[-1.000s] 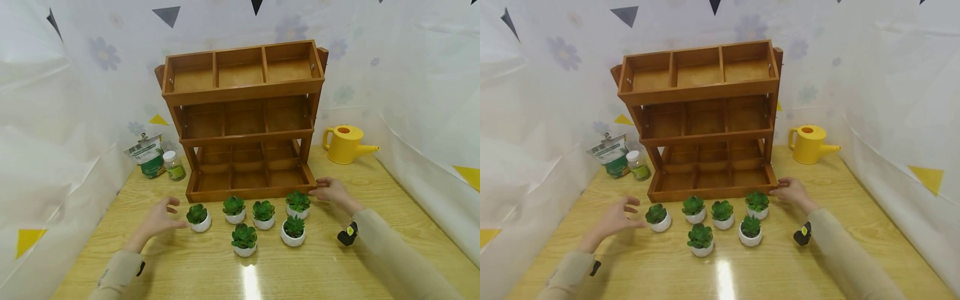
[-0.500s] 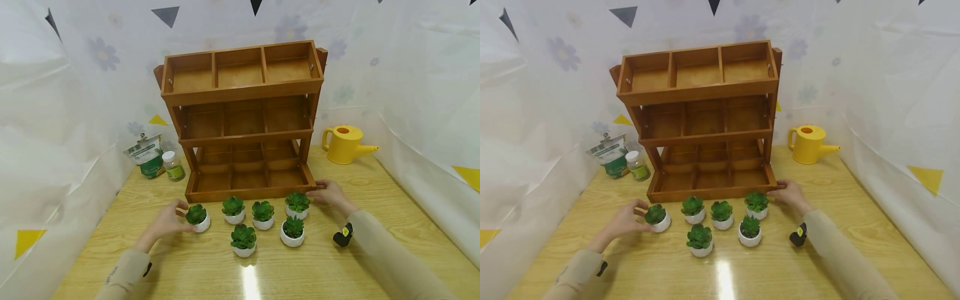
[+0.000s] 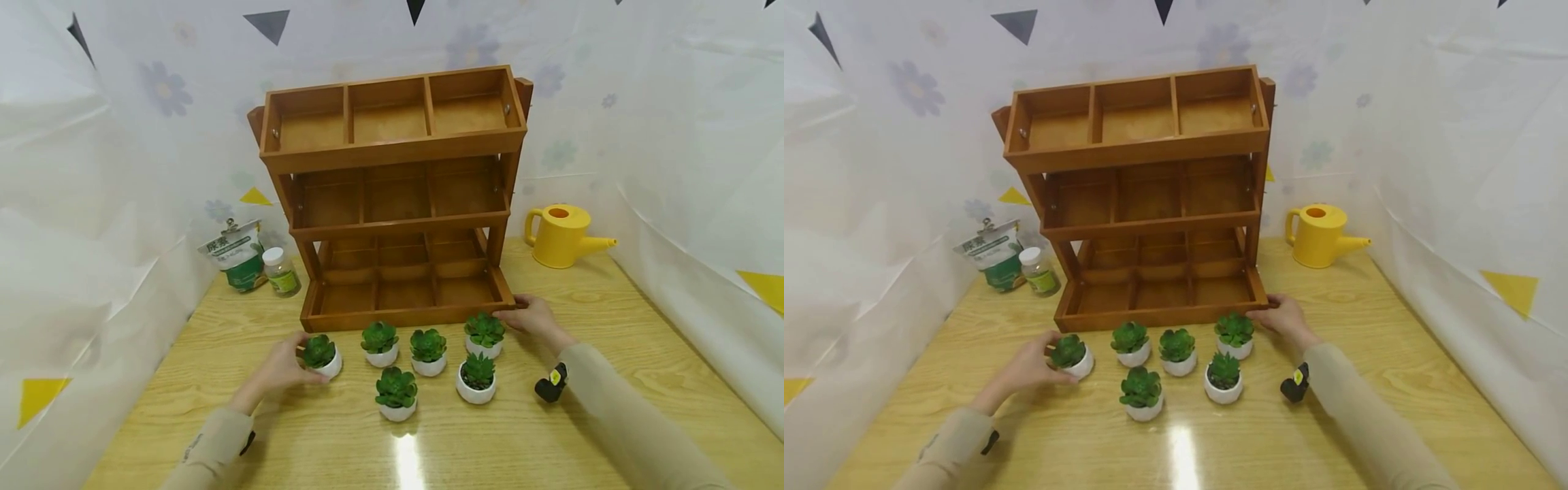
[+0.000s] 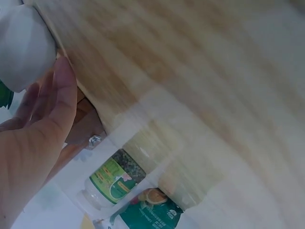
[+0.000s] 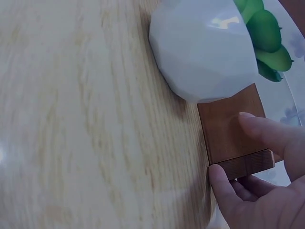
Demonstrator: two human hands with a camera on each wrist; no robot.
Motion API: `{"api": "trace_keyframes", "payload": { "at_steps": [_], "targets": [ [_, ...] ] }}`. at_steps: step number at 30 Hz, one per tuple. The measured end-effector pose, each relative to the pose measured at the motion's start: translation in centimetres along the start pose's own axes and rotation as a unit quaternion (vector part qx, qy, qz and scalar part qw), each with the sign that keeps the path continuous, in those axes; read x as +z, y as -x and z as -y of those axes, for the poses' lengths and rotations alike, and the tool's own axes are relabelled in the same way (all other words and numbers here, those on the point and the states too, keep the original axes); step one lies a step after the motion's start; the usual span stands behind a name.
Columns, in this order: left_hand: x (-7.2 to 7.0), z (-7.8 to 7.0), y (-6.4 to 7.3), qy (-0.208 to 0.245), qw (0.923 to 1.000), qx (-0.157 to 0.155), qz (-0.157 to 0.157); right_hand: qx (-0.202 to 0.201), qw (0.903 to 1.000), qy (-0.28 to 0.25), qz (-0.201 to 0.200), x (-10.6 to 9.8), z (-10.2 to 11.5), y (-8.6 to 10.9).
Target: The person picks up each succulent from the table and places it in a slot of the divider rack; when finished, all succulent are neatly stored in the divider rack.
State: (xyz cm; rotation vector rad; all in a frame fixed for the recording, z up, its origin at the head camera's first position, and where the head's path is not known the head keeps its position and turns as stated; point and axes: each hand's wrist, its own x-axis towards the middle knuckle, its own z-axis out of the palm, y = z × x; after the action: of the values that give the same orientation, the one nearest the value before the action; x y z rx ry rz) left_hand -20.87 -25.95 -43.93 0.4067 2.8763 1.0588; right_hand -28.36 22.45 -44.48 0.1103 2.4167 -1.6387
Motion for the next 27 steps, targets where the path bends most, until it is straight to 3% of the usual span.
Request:
{"api": "trace_keyframes", "payload": {
  "at_steps": [11,22,27],
  "targets": [
    [0.00,0.03,-0.11,-0.027,0.9995,-0.005,-0.012,0.012,0.9999,-0.011,-0.001,0.32,0.17,-0.08],
    [-0.02,-0.16,-0.50,-0.017,0.9997,-0.007,-0.013,0.026,0.9992,-0.029,-0.006,0.12,-0.08,-0.23],
    [-0.10,-0.20,-0.46,-0.015,0.9994,0.000,-0.030,0.034,0.9988,-0.036,-0.006,0.22,-0.04,-0.22]
  ]
}}
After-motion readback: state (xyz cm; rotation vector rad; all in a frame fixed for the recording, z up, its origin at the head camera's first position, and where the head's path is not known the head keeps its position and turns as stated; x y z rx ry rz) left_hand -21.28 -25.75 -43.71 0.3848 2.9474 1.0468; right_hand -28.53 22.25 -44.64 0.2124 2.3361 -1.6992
